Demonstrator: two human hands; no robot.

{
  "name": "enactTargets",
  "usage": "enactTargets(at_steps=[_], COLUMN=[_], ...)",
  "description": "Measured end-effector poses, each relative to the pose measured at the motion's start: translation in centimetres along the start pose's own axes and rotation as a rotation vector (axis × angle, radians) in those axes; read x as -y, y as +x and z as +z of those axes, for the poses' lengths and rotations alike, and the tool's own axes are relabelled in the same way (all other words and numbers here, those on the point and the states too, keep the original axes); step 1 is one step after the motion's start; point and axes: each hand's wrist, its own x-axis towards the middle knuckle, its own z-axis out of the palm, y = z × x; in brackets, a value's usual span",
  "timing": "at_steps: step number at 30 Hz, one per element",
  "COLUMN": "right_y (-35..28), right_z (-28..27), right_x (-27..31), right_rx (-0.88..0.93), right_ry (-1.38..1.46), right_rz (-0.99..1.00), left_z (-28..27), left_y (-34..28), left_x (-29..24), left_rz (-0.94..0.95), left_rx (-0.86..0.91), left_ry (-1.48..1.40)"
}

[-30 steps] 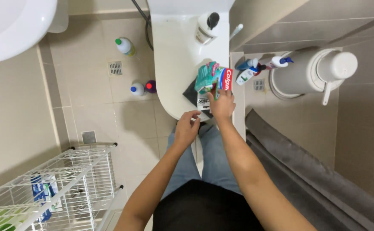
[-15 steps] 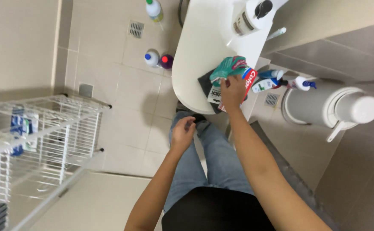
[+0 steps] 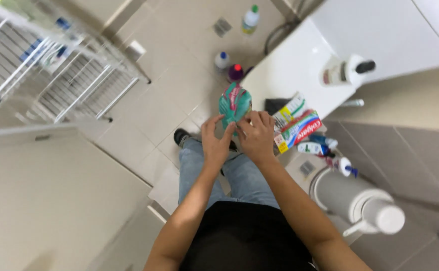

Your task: The person organizes various bathroom items onto a white wire rack. They place a toothbrush and toothpaste, several bottles of liquid soap, a pack of tissues, a box of toothpaste, and a folded black towel onto the shelves. The items are taken from the sink area and arranged on the rack.

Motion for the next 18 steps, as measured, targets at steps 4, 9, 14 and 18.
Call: enactTargets(at_steps=[4, 9, 14, 18], right_y=[2.1, 1.4, 1.2, -0.4], right_z=[1.3, 5.2, 8.2, 11.3], right_x=[5.3, 10.1, 16.5, 20.7], right_rx=[-0.022, 0.067, 0.17, 0.383], right_ry=[0.095, 0.241, 0.376, 0.444], right_rz=[-0.204, -0.356, -0.291, -0.128], left_z=[-3.9, -8.0, -12.8, -17.8], left_y=[-0.9, -1.8, -2.1, -2.3], left_x=[1.8, 6.8, 11.2, 12.6], left_rz=[-0.148, -0.17, -0.329, -0.355], left_rx=[-0.222, -0.483, -0.626, -0.702], left_ry=[-0.125, -0.282, -0.404, -0.466])
